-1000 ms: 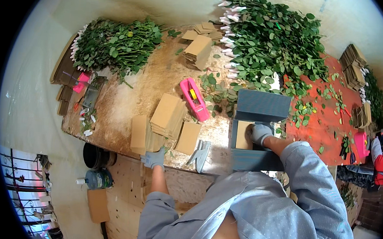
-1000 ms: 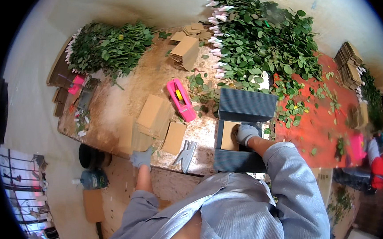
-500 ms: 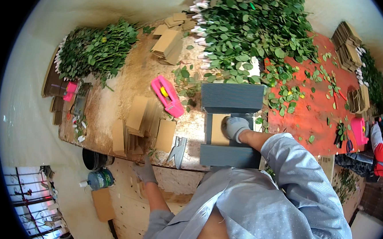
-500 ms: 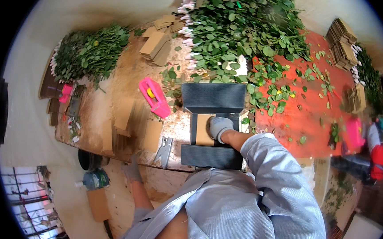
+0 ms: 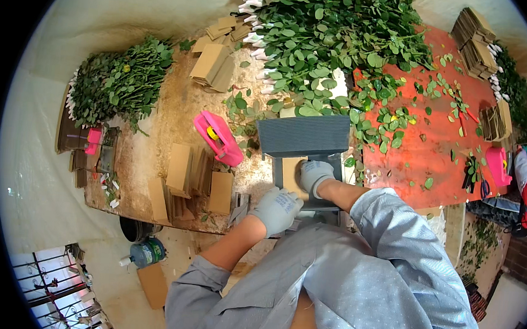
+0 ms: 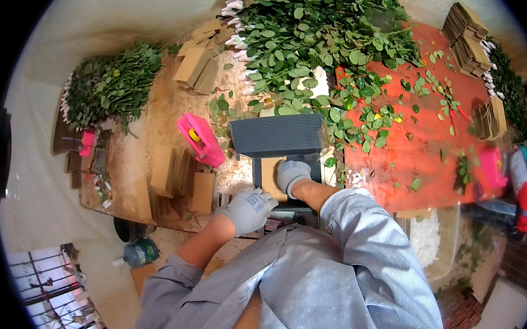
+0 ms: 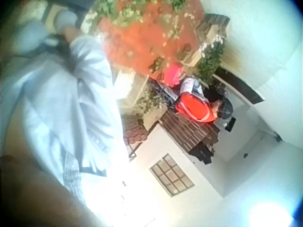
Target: The person folds cardboard pieces into boxes and fills them with bunches of roses taken from a pile on the table.
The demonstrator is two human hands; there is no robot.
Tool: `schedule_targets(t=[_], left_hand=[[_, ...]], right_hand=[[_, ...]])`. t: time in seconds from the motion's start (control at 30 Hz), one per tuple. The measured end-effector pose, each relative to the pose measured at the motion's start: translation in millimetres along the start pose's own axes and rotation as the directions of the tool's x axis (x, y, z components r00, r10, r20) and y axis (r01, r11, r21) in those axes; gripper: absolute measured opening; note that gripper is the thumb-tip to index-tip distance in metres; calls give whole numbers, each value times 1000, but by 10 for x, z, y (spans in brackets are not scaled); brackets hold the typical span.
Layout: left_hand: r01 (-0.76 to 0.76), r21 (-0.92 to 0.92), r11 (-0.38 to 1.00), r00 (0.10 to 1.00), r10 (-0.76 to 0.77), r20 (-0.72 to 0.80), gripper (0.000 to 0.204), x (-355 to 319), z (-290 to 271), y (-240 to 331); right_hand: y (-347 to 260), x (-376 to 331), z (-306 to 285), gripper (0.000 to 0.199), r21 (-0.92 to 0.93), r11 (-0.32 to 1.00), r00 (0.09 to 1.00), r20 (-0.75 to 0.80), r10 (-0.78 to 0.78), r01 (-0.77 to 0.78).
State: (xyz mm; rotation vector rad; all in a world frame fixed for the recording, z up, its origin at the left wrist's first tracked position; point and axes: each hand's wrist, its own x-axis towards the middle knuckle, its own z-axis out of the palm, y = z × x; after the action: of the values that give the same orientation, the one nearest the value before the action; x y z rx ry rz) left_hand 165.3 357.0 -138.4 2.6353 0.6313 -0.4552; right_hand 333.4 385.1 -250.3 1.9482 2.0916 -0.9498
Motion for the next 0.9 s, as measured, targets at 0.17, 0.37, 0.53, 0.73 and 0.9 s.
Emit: schedule_targets(t=[0.17, 0.37, 0.53, 0.73, 0.9], left_hand=[[-9, -396, 918, 999, 27, 40, 37, 61, 4, -244], [230, -463, 856, 960, -121, 254, 47, 276, 280, -665], [277, -373, 886, 924, -139, 356, 51, 413, 465, -725], [258, -336, 906, 938, -151, 313, 49, 460, 487, -699], [254, -271, 928, 905, -129, 406, 48, 442, 695, -797]], right_hand=[[49, -15, -45, 30, 11, 1000, 1000, 2, 29, -29], [54, -8, 54, 28, -36, 999, 998, -55, -36, 34], [56, -19, -20, 30, -1, 999, 998, -35, -45, 45], [115, -37, -84, 33, -24, 998, 997, 53, -53, 54], [-212, -300, -641, 40, 98, 938, 937, 72, -341, 333]])
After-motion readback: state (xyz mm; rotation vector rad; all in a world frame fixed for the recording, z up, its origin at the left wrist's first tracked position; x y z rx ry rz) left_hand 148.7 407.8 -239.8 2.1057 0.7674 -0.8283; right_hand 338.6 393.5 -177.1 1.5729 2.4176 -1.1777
